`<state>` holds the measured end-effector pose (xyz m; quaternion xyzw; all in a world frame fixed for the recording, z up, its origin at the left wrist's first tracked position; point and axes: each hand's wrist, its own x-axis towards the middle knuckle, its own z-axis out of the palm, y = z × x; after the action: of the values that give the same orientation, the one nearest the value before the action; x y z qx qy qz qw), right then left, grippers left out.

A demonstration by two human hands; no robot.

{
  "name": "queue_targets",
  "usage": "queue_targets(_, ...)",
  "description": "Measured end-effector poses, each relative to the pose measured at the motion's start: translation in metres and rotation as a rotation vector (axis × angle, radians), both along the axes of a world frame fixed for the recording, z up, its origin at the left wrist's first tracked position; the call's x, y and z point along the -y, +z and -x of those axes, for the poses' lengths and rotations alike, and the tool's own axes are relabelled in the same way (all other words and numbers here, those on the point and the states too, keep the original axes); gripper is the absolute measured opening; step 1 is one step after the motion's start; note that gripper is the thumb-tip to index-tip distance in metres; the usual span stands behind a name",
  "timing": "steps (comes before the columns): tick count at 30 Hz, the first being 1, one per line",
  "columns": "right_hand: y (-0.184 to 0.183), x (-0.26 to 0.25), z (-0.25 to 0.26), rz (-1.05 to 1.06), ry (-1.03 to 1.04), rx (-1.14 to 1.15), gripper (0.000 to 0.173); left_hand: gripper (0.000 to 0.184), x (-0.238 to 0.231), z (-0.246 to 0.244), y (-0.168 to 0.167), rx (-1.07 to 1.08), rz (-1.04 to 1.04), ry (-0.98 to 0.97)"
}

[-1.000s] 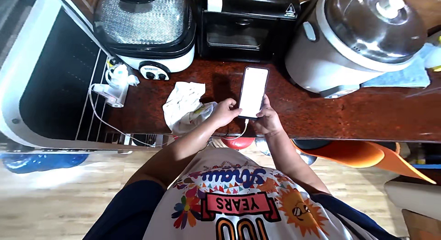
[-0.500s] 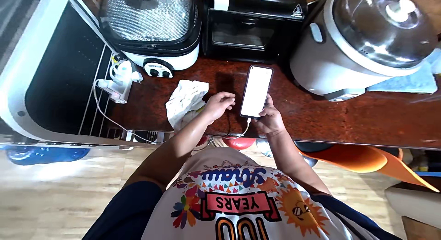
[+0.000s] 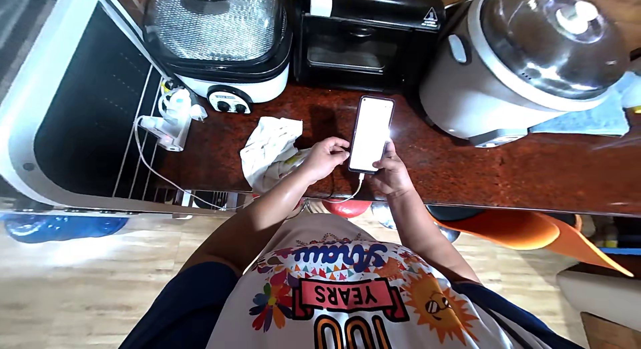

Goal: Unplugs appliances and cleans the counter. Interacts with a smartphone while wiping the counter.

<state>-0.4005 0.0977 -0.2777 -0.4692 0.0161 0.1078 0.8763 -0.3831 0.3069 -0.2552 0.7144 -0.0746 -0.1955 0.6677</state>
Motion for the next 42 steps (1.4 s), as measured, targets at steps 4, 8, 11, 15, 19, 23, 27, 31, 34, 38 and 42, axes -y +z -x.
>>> queue_targets(4,0.001,0.002,0.001,-0.050,-0.020,-0.056,0.060,0.046,0.003,0.001,0.001,-0.013,-0.008,-0.007)
queue_targets(8,-0.002,0.005,0.001,-0.102,-0.017,-0.060,0.052,0.052,0.006,0.002,0.004,-0.010,-0.017,-0.027)
queue_targets(11,-0.005,0.008,0.003,-0.105,-0.001,-0.038,0.061,0.051,0.007,0.003,0.003,0.018,-0.005,-0.048)
queue_targets(15,-0.005,0.008,0.003,-0.059,-0.001,-0.026,0.067,0.045,-0.010,-0.006,-0.002,0.201,-0.314,-0.036)
queue_targets(19,-0.007,0.012,0.002,-0.024,-0.005,-0.006,0.074,0.058,-0.076,-0.029,-0.071,0.370,-1.005,0.030)
queue_targets(23,-0.006,0.017,0.001,0.007,-0.023,0.007,0.077,0.055,-0.098,-0.009,-0.092,0.405,-1.163,-0.216)
queue_targets(27,-0.001,0.016,0.002,0.040,-0.047,-0.011,0.078,0.050,-0.121,-0.001,-0.100,0.668,-1.032,-0.367)
queue_targets(31,0.004,0.016,0.004,0.042,-0.061,-0.007,0.074,0.052,-0.135,-0.016,-0.106,0.559,-1.117,-0.151)
queue_targets(34,0.004,0.019,0.003,-0.019,-0.058,-0.016,0.065,0.050,-0.130,-0.017,-0.104,0.490,-1.186,-0.092)
queue_targets(38,0.001,0.025,0.001,-0.119,-0.102,-0.059,0.048,0.049,-0.126,-0.015,-0.104,0.498,-1.197,-0.066)
queue_targets(42,-0.009,0.035,-0.003,-0.160,-0.103,-0.060,0.043,0.048,-0.127,-0.015,-0.109,0.512,-1.185,-0.043)
